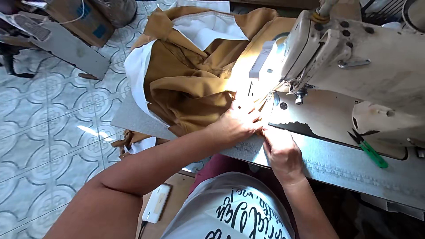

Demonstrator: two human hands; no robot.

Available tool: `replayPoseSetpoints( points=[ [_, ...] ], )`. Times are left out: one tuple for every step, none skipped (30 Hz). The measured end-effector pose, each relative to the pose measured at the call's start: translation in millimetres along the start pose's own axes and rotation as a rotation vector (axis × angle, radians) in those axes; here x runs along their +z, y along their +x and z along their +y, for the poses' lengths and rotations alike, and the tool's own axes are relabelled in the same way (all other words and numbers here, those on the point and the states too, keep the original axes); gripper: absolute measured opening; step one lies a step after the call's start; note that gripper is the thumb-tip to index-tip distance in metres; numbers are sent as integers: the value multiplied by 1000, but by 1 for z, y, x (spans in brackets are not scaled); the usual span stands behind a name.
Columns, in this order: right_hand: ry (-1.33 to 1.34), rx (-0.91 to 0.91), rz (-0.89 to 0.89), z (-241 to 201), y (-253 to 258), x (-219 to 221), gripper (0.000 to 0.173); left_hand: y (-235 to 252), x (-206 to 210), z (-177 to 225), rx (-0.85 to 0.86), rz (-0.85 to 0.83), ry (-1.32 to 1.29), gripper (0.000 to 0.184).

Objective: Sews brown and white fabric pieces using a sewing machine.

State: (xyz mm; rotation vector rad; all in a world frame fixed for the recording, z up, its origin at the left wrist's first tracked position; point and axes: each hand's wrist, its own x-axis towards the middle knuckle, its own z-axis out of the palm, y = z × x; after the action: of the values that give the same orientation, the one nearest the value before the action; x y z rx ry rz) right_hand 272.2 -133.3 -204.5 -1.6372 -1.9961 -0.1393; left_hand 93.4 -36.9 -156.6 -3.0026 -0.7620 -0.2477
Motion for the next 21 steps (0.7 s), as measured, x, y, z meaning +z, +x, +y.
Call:
replayPoseSetpoints(
  points=[
    [1, -5, 1, 0, 0, 0, 16, 0, -1, 2, -5, -10, 1, 28],
    [2, -6, 1, 1, 0, 1, 16, 0, 0, 3, -1, -7, 0, 28],
    [1, -6, 3, 1, 0, 1, 16, -1, 0, 4, 2, -8, -6, 29],
    [-1, -5, 6, 1, -1, 2, 16, -2, 0, 3, -2, -19, -26, 30],
    [-2, -7, 7, 2, 0, 2, 17, -3, 0, 2, -5, -20, -45, 31],
    [-1, -11, 12, 2, 0, 2, 17, -3, -1, 2, -9, -31, -57, 32],
    [2, -13, 12, 3, 0, 2, 17, -3, -3, 2, -18, -51, -71, 33],
    [7, -14, 10, 3, -1, 2, 17, -3, -4, 3, -21, -57, -81, 31],
    [11, -14, 5, 3, 0, 2, 16, -3, -3, 2, -20, -41, -80, 30],
    [10, -11, -2, 3, 0, 1, 16, -3, -1, 2, -19, -32, -77, 30],
    [3, -10, -7, 3, 0, 1, 16, -3, 0, 2, -18, -23, -78, 30],
    [-8, -8, -7, 3, 1, 1, 16, -3, 1, 1, -21, -28, -81, 31],
    [-12, -4, -1, 3, 2, 1, 16, -1, -1, 1, -29, -50, -72, 33],
    [-13, -1, 9, 5, 4, 2, 15, 0, -3, 1, -37, -80, -68, 35],
    [-14, 1, 18, 6, 7, 3, 14, 3, -3, 0, -39, -95, -58, 36],
    [-13, -2, 27, 9, 11, 5, 14, 5, -1, -3, -38, -90, -38, 34],
    [-10, -4, 30, 11, 15, 6, 14, 8, 1, -6, -36, -77, -24, 33],
    [-7, -9, 32, 14, 19, 7, 14, 11, 5, -9, -33, -46, -17, 32],
    [-3, -15, 37, 17, 24, 8, 15, 14, 8, -13, -35, -24, -11, 32],
    [0, -16, 40, 19, 28, 10, 15, 17, 9, -15, -40, -23, -11, 31],
    [3, -12, 39, 21, 33, 11, 16, 21, 9, -18, -48, -31, -20, 31]
  ],
)
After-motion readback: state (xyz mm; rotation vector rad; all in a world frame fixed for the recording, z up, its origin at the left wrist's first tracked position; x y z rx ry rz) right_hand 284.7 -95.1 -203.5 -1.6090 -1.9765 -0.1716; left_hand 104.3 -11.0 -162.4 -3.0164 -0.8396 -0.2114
